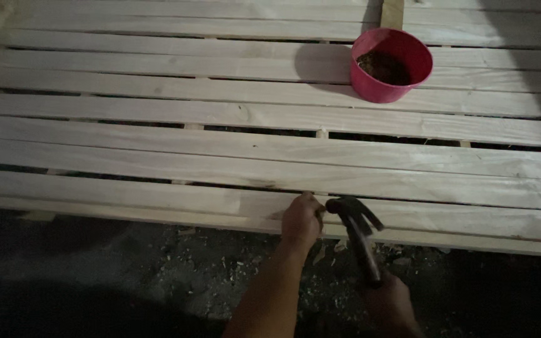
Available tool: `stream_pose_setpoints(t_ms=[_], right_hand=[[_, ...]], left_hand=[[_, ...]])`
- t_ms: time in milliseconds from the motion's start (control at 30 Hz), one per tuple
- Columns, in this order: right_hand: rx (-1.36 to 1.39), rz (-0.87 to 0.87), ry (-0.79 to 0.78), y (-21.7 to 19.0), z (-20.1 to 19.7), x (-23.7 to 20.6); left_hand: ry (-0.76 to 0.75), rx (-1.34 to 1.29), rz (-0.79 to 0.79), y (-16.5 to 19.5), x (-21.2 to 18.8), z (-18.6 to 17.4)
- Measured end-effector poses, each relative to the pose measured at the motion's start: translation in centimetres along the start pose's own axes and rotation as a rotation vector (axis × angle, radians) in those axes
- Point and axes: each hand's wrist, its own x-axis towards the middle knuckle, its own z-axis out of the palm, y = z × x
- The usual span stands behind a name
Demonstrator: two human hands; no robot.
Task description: The person takes nails one at a time from a pink bucket and hammers them into the slats of a large wooden pallet frame, working along the boards. They hold each nail in place on the wood and drive it in with a claw hammer, repeating the cycle across the pallet surface.
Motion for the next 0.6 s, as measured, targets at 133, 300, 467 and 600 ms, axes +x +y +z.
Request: stream_pose_setpoints(t_ms=[133, 300, 467, 600], right_hand=[[0.213, -0.074, 0.047, 1.0, 0.2, 0.1], [-0.005, -0.002, 0.045, -0.5, -1.0, -0.2], [0.267, 0.06, -0.007, -0.8, -1.5, -0.6], [0.025, 0.015, -0.03, -0.5, -0.9, 0.3]], left_hand=[[0.006, -0.174, -0.053, 0.1, -0.3, 0.2], [0.1, -0.167, -0.055, 0.0, 0.2, 0.5], [-0.03, -1.373, -0.718, -0.3, 0.2, 1.0], [-0.098, 0.014, -0.089, 0.0, 0.1, 0.7]])
